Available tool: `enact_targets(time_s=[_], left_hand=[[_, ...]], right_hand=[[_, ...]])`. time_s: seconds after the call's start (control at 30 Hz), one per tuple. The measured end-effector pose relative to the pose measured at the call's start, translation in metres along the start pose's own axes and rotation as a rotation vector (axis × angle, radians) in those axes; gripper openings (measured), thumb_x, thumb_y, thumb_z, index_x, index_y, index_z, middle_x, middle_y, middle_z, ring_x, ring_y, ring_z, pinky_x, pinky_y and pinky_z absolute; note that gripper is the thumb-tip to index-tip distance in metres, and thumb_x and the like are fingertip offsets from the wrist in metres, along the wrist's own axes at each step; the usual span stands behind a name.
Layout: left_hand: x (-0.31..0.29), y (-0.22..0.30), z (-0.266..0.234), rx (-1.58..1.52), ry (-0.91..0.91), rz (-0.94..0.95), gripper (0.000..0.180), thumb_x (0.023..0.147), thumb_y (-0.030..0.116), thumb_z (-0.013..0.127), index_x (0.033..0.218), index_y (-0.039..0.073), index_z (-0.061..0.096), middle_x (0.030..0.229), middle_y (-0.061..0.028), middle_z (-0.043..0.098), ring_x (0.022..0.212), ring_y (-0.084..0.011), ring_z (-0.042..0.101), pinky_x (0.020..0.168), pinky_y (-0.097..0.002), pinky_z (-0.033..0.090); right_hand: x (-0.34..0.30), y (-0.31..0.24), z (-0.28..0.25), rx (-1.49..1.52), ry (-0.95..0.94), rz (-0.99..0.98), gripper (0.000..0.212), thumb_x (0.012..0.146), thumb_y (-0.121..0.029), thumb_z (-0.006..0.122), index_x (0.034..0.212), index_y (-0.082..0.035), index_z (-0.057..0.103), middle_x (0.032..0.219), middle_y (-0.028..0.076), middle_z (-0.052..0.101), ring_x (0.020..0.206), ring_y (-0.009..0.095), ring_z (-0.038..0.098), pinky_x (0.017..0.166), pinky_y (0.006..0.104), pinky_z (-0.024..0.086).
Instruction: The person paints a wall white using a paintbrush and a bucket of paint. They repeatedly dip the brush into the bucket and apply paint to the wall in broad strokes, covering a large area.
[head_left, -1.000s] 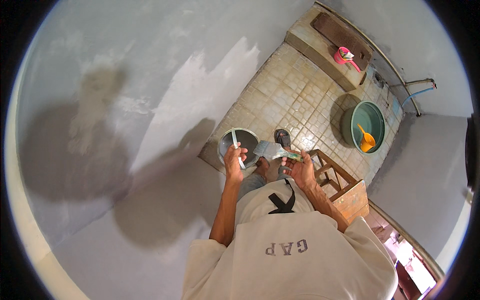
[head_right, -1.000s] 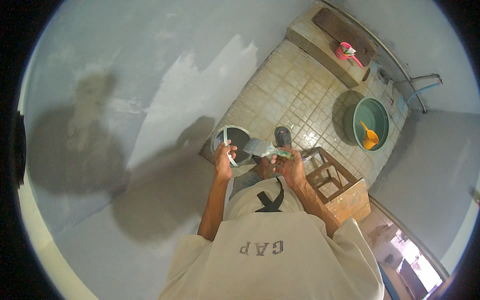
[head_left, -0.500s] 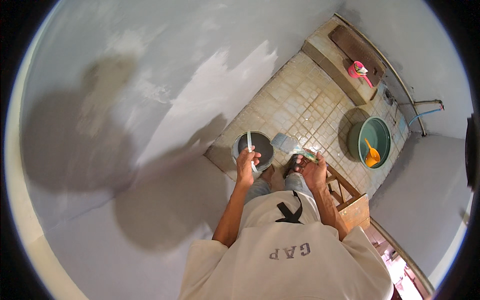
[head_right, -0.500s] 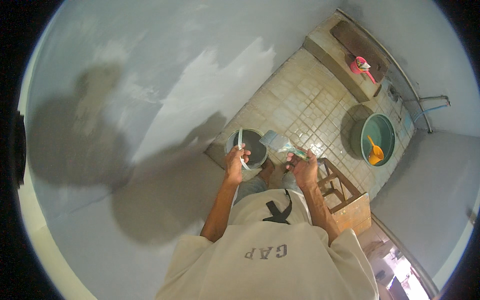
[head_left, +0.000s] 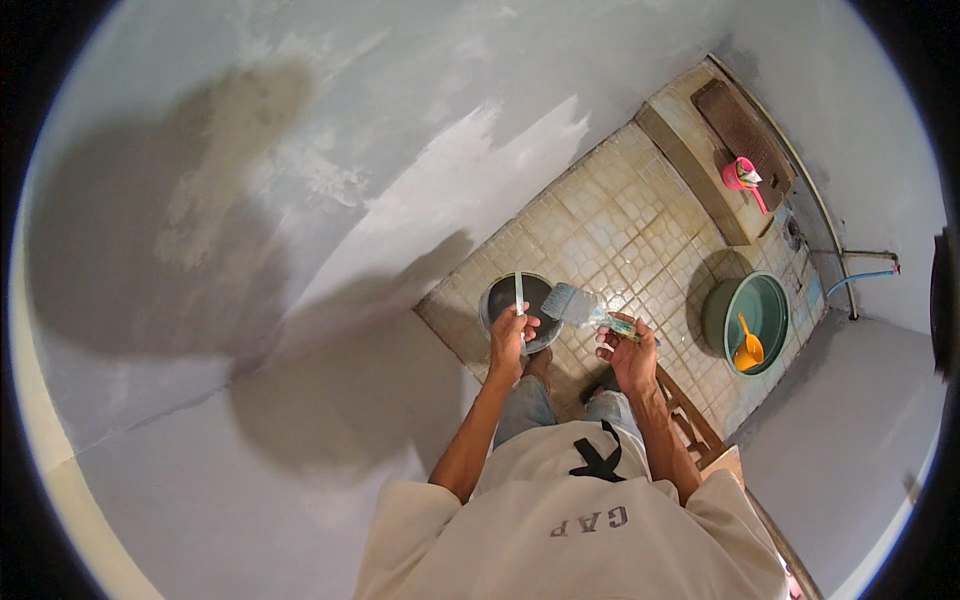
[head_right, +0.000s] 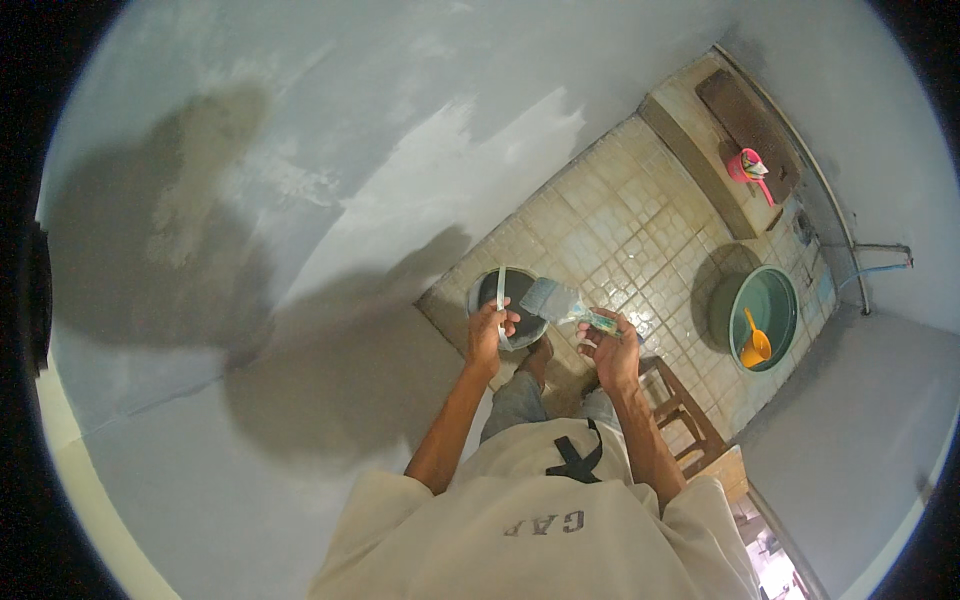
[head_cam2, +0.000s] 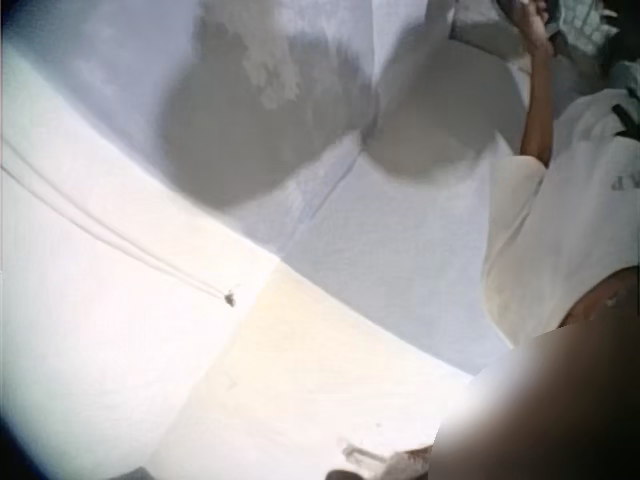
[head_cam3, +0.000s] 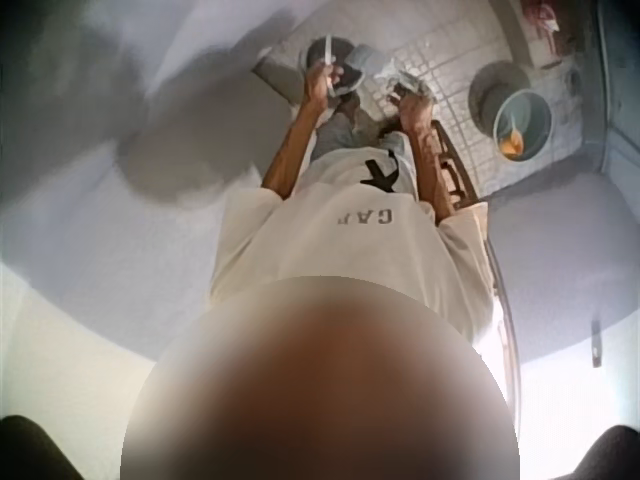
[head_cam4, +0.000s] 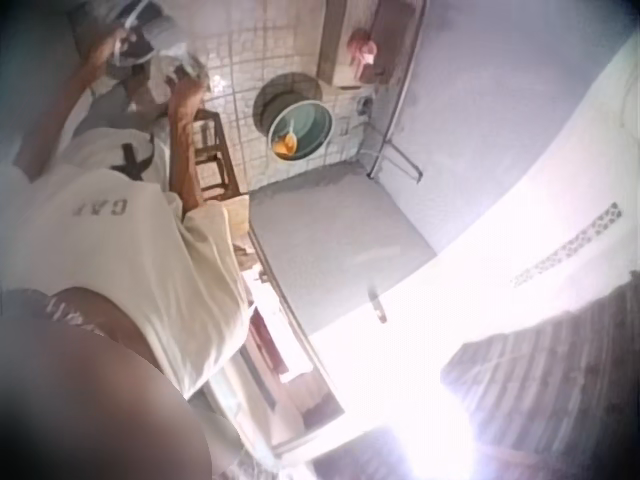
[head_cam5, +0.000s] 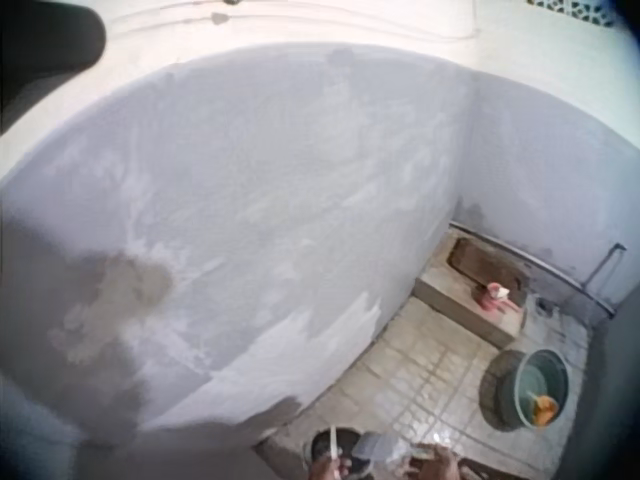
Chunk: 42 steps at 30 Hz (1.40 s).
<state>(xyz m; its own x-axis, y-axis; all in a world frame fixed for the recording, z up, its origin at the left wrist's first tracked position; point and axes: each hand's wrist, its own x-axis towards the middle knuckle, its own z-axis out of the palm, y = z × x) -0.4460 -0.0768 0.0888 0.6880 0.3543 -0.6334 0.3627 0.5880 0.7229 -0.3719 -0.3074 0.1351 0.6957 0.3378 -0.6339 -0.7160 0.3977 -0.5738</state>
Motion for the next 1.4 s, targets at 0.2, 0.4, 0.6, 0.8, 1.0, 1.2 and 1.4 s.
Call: enact_targets(time_s=[0.2, 0.4, 0.6, 0.8, 1.0, 1.2, 1.4], left_hand=[[0.01, -0.023, -0.004, -0.001, 0.009, 0.111, 0.03, 0.097, 0.014, 0.055, 0.124, 0.004, 0.062, 0.09, -0.0059, 0.069, 0.07, -0.0103, 0.056, 0.067, -0.0262, 0.046], [0.023, -0.04, -0.011, 0.032, 0.039, 0.094, 0.032, 0.097, 0.016, 0.053, 0.125, 0.002, 0.062, 0.091, -0.0057, 0.07, 0.072, -0.0104, 0.056, 0.071, -0.0269, 0.047], [0.032, -0.045, -0.013, 0.06, -0.013, 0.104, 0.04, 0.096, 0.024, 0.053, 0.129, 0.003, 0.062, 0.098, -0.0079, 0.07, 0.082, -0.0125, 0.06, 0.076, -0.0273, 0.049], [0.06, -0.076, -0.026, -0.034, -0.057, 0.035, 0.04, 0.097, 0.024, 0.056, 0.129, 0.0, 0.062, 0.097, -0.0096, 0.071, 0.079, -0.0138, 0.061, 0.076, -0.0281, 0.051], [0.127, -0.139, -0.041, -0.077, -0.051, 0.04, 0.036, 0.096, 0.018, 0.055, 0.127, 0.001, 0.062, 0.094, -0.0103, 0.071, 0.073, -0.0134, 0.061, 0.07, -0.0277, 0.051], [0.238, -0.231, -0.053, -0.146, -0.051, 0.026, 0.034, 0.095, 0.011, 0.054, 0.127, 0.0, 0.058, 0.095, -0.0116, 0.07, 0.076, -0.016, 0.063, 0.072, -0.0301, 0.053], [0.331, -0.298, -0.049, -0.201, -0.031, 0.051, 0.032, 0.094, 0.009, 0.054, 0.124, 0.001, 0.057, 0.093, -0.0122, 0.07, 0.074, -0.0165, 0.065, 0.07, -0.0285, 0.055]], right_hand=[[0.014, 0.003, -0.029, -0.068, -0.044, 0.021, 0.059, 0.098, -0.056, 0.049, 0.128, -0.006, 0.056, 0.104, 0.011, 0.066, 0.091, 0.021, 0.062, 0.077, 0.0392, 0.05], [0.023, -0.002, -0.062, -0.154, -0.092, -0.017, 0.06, 0.099, -0.054, 0.051, 0.129, -0.002, 0.055, 0.104, 0.013, 0.065, 0.094, 0.023, 0.062, 0.079, 0.0397, 0.05], [0.027, 0.004, -0.057, -0.365, -0.001, -0.128, 0.06, 0.1, -0.053, 0.051, 0.129, -0.001, 0.059, 0.106, 0.014, 0.066, 0.096, 0.022, 0.062, 0.078, 0.0389, 0.051], [0.041, 0.022, -0.024, -0.789, 0.053, -0.231, 0.053, 0.095, -0.044, 0.056, 0.123, 0.0, 0.064, 0.104, 0.013, 0.071, 0.093, 0.022, 0.067, 0.079, 0.0361, 0.052], [0.099, 0.084, -0.051, -0.666, 0.072, -0.216, 0.052, 0.095, -0.037, 0.057, 0.128, 0.002, 0.061, 0.101, 0.016, 0.071, 0.09, 0.021, 0.068, 0.076, 0.0338, 0.053], [0.186, 0.126, -0.11, -0.752, 0.027, -0.179, 0.052, 0.097, -0.041, 0.061, 0.13, 0.0, 0.061, 0.104, 0.016, 0.072, 0.092, 0.021, 0.07, 0.075, 0.0317, 0.055], [0.267, 0.149, -0.158, -0.865, 0.002, -0.288, 0.047, 0.094, -0.036, 0.066, 0.126, -0.002, 0.065, 0.096, 0.011, 0.073, 0.088, 0.018, 0.07, 0.074, 0.0308, 0.055]])
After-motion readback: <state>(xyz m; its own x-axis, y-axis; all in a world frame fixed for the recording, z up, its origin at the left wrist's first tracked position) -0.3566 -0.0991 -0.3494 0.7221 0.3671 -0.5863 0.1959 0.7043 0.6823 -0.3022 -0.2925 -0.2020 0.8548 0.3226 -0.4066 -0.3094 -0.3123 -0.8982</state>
